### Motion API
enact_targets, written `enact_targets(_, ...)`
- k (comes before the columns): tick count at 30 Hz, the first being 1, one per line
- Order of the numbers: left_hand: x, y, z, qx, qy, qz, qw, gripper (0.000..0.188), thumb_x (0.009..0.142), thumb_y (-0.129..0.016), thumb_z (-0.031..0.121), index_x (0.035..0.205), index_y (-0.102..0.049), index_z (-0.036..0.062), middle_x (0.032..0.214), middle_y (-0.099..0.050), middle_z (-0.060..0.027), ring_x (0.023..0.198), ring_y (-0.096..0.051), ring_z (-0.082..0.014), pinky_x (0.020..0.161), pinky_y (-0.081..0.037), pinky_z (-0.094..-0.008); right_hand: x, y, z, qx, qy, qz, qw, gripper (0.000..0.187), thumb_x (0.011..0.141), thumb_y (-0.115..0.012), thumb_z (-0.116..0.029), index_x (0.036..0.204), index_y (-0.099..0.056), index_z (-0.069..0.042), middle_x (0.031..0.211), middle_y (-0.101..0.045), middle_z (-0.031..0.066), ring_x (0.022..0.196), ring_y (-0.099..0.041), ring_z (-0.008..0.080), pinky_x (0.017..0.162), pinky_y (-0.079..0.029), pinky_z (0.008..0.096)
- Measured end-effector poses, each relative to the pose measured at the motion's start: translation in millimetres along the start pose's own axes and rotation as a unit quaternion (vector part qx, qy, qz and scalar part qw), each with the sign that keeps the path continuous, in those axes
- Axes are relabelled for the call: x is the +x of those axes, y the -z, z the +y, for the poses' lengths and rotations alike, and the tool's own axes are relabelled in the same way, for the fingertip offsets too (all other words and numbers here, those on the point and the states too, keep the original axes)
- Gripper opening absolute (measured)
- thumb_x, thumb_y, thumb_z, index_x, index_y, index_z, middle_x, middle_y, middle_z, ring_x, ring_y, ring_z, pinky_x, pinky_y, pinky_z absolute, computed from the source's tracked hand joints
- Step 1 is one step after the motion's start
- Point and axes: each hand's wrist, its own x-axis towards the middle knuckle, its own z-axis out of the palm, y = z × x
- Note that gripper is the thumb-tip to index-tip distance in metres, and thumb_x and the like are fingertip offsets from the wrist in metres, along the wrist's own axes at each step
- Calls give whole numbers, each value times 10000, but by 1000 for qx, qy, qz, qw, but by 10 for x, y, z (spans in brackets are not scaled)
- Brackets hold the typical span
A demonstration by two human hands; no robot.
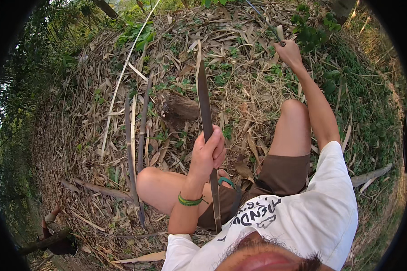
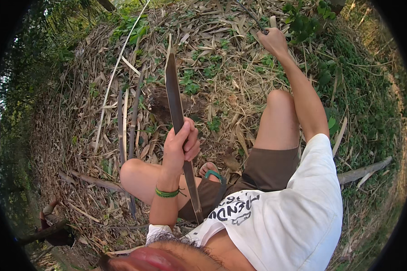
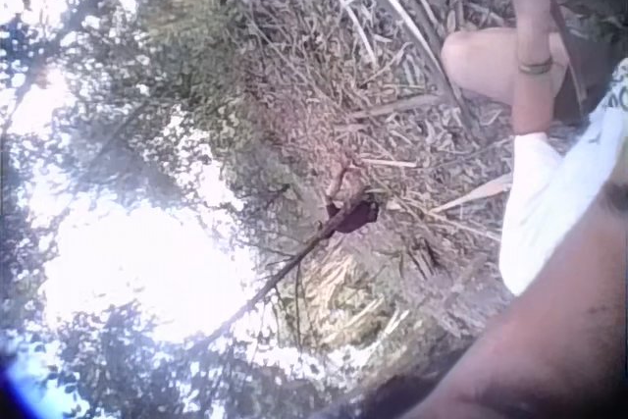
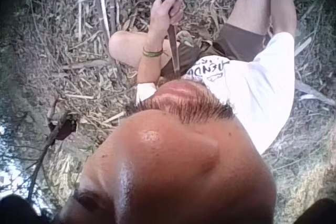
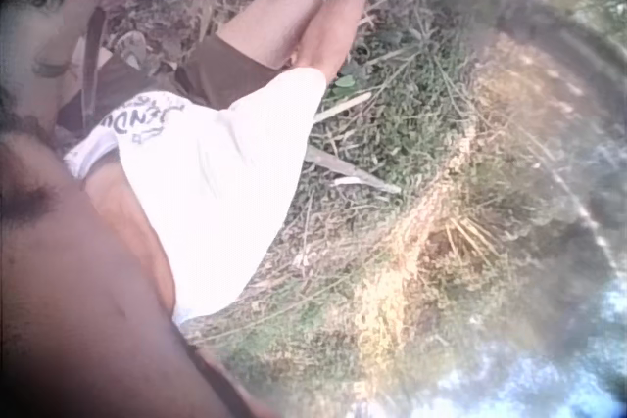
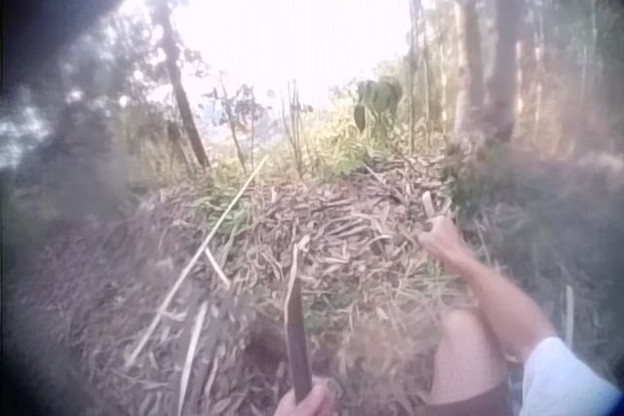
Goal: The person scrapes and sharpens a wooden pole using a machete while sitting on the ground outdoors. They turn the pole to work on different sides.
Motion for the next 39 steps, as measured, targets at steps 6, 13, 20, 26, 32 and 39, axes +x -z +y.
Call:
enact_targets(6,251,-87,99,-71,7,54,996,199,1060,-509,252,927,-482,105,605,-416,15,412,-375,-52,379,-300,-220,-1060,133,-1289,35,259,-83,962,262,794,-704,-326,803,-744,-67,609,-639,133,619,-657,359,612,-518,458)
enact_targets(13,297,-47,11,124,-21,68,990,241,1015,-598,223,851,-490,83,619,-451,33,501,-434,-67,465,-355,-266,-1261,133,-1666,-6,353,-41,935,186,726,-732,-246,678,-649,-87,570,-595,145,573,-623,378,560,-494,475)
enact_targets(20,222,-203,-109,381,-149,189,892,270,1011,-609,215,866,-518,6,588,-476,-28,532,-425,-81,480,-335,-308,-1219,54,-1578,-17,382,-24,924,174,715,-716,-237,671,-639,-88,565,-592,139,561,-610,379,552,-488,480)
enact_targets(26,-59,-256,-184,360,-140,125,914,253,1008,-610,185,854,-498,19,600,-484,-2,528,-431,-82,479,-342,-310,-491,5,-1260,-43,234,-27,971,272,810,-660,-344,759,-720,-84,621,-661,141,614,-672,327,601,-542,465)
enact_targets(32,-40,-79,-85,48,-52,5,997,180,1055,-535,204,931,-490,81,563,-375,49,389,-337,-45,355,-262,-214,-418,265,-873,14,147,-24,989,355,831,-667,-373,848,-755,-29,576,-617,131,587,-639,303,609,-501,425)
enact_targets(39,112,-155,-42,111,-80,68,988,139,1026,-594,186,993,-512,79,653,-432,79,495,-374,-9,430,-291,-209,-1317,278,-1589,50,332,-62,940,183,766,-714,-240,727,-670,-66,558,-557,130,551,-578,371,554,-450,456)
